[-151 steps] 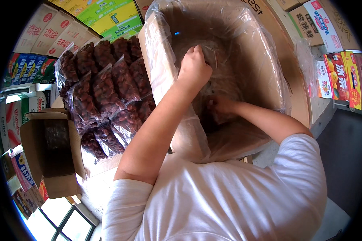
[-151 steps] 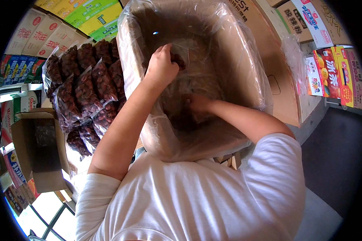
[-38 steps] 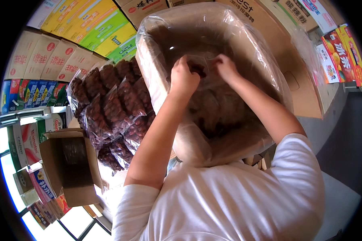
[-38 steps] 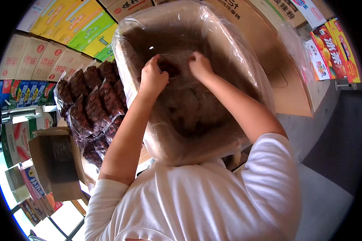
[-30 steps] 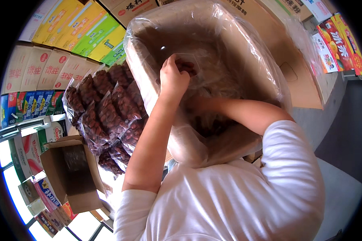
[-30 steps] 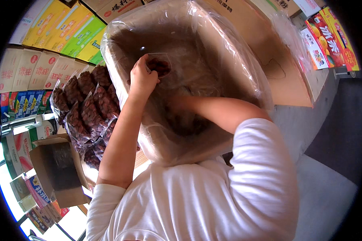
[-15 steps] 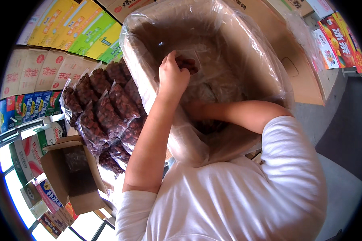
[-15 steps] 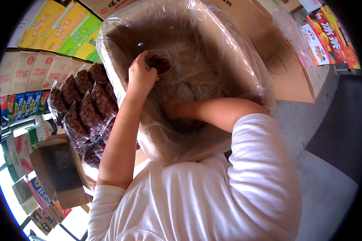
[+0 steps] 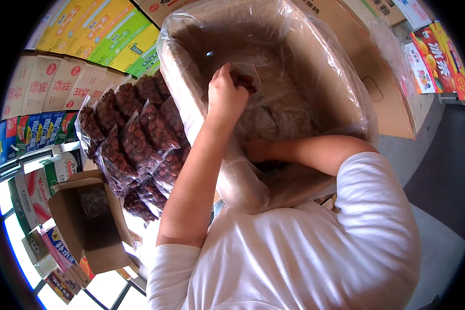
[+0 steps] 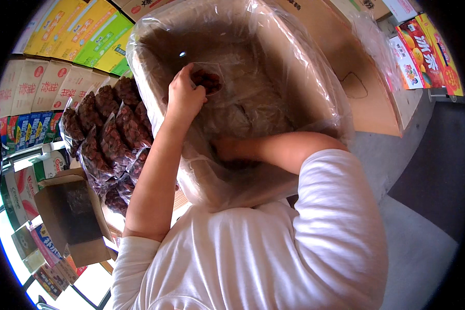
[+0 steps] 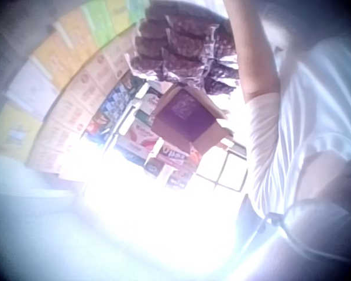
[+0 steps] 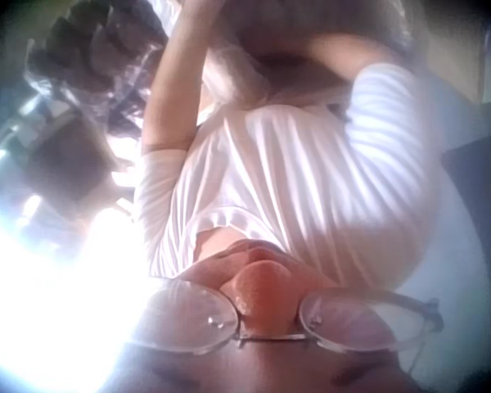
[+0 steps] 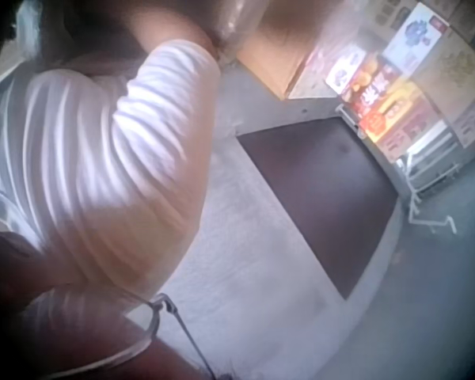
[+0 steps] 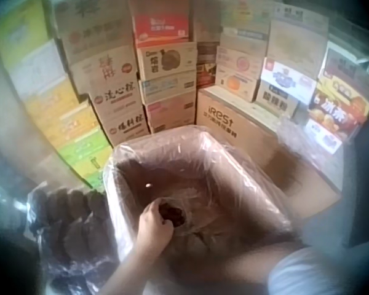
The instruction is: The person scoops dried red dates from a large bulk bag into small clear plastic bags. They then seal each filled bag and place it on a wooden table alongside other completed packages. The process is repeated continuously throughout the clip.
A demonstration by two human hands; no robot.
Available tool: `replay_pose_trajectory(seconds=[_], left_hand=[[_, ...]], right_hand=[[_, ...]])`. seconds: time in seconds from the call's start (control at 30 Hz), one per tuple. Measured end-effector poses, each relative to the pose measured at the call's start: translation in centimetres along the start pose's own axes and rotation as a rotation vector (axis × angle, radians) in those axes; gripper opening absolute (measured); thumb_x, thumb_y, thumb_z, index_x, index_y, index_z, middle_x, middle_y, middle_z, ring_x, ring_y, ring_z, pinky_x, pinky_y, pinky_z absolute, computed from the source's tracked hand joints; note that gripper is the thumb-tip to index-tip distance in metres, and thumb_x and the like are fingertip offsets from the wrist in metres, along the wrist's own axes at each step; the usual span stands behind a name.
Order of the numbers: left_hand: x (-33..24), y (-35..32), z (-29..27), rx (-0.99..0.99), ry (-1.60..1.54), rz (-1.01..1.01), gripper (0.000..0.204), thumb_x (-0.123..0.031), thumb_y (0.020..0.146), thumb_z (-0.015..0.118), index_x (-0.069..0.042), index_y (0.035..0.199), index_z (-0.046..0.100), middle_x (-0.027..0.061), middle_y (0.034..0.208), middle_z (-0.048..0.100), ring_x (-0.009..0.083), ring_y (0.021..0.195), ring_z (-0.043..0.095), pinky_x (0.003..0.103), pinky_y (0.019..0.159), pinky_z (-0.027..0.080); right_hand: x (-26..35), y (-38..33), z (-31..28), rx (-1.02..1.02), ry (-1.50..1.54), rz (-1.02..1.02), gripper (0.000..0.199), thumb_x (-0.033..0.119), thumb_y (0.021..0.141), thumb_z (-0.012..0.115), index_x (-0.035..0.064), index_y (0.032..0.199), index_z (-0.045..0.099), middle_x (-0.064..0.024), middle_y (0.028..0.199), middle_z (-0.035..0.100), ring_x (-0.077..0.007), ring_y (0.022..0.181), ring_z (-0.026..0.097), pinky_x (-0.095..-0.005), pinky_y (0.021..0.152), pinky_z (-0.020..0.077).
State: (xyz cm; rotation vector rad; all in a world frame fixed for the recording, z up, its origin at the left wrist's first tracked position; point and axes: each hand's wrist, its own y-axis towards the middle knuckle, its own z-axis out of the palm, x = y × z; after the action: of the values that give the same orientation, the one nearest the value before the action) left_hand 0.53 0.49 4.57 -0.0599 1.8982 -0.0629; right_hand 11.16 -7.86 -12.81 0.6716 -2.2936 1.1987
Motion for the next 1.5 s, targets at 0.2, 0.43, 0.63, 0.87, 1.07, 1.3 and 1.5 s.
replay_pose_trajectory(seconds=[0.2, 0.43, 0.63, 0.87, 1.07, 1.3, 1.5], left_hand=[[1.0, 0.2, 0.0, -0.051, 0.114, 0.125, 0.05, 0.018, 0.07, 0.042, 0.017, 0.12, 0.045, 0.0201, 0.097, 0.065, 0.0238, 0.075, 0.071, 0.031, 0.062, 0.061], [4.0, 1.1, 0.6, -0.126, 0.176, 0.174, 0.05, 0.011, 0.066, 0.05, 0.015, 0.115, 0.053, 0.0226, 0.101, 0.065, 0.032, 0.089, 0.067, 0.036, 0.081, 0.054], [4.7, 1.4, 0.8, -0.153, 0.203, 0.198, 0.048, 0.009, 0.066, 0.051, 0.014, 0.114, 0.054, 0.0219, 0.099, 0.065, 0.0346, 0.094, 0.065, 0.038, 0.085, 0.052], [3.2, 0.8, 0.4, -0.118, 0.181, 0.177, 0.048, 0.011, 0.067, 0.05, 0.014, 0.115, 0.053, 0.0211, 0.098, 0.066, 0.0309, 0.088, 0.067, 0.035, 0.081, 0.053], [3.6, 0.9, 0.4, -0.151, 0.25, 0.22, 0.048, 0.011, 0.067, 0.05, 0.015, 0.114, 0.053, 0.0219, 0.099, 0.065, 0.0309, 0.088, 0.067, 0.036, 0.08, 0.055], [0.9, 0.3, -0.1, -0.069, 0.157, 0.064, 0.046, 0.012, 0.067, 0.051, 0.014, 0.113, 0.053, 0.0223, 0.1, 0.064, 0.0312, 0.087, 0.068, 0.036, 0.076, 0.056], [3.9, 1.0, 0.4, -0.143, 0.221, 0.195, 0.047, 0.011, 0.067, 0.052, 0.014, 0.113, 0.054, 0.0223, 0.1, 0.065, 0.0345, 0.091, 0.066, 0.038, 0.081, 0.053]], right_hand=[[-0.4, -0.1, 0.9, -0.075, 0.089, -0.049, 0.04, 0.009, 0.081, 0.052, 0.0003, 0.12, 0.057, -0.0278, 0.125, 0.054, -0.0425, 0.117, 0.053, -0.049, 0.097, 0.0443], [-1.8, 0.5, 2.5, -0.089, 0.176, -0.086, 0.038, 0.011, 0.081, 0.052, 0.0, 0.118, 0.056, -0.0286, 0.116, 0.059, -0.0441, 0.109, 0.057, -0.05, 0.092, 0.0454], [-1.9, 0.6, 2.8, -0.104, 0.136, -0.084, 0.037, 0.013, 0.085, 0.051, 0.0019, 0.12, 0.054, -0.0288, 0.116, 0.059, -0.0444, 0.107, 0.058, -0.0504, 0.091, 0.0456], [-1.7, 0.5, 3.6, -0.171, 0.094, -0.008, 0.038, 0.016, 0.09, 0.046, 0.0063, 0.126, 0.05, -0.0292, 0.121, 0.054, -0.0447, 0.108, 0.056, -0.0499, 0.091, 0.046], [-1.8, -0.1, 3.5, -0.199, 0.054, -0.073, 0.033, 0.017, 0.086, 0.051, 0.0048, 0.116, 0.057, -0.0294, 0.114, 0.055, -0.0449, 0.102, 0.058, -0.0495, 0.088, 0.0471], [-2.1, -0.4, 4.6, -0.146, -0.106, -0.047, 0.029, 0.023, 0.085, 0.054, 0.0029, 0.104, 0.062, -0.0272, 0.105, 0.06, -0.0424, 0.095, 0.061, -0.048, 0.083, 0.0498], [-1.3, -1.3, 4.1, 0.063, -0.209, -0.079, 0.037, 0.028, 0.08, 0.062, 0.0041, 0.108, 0.064, -0.0234, 0.111, 0.061, -0.0408, 0.097, 0.063, -0.0473, 0.081, 0.0533]])
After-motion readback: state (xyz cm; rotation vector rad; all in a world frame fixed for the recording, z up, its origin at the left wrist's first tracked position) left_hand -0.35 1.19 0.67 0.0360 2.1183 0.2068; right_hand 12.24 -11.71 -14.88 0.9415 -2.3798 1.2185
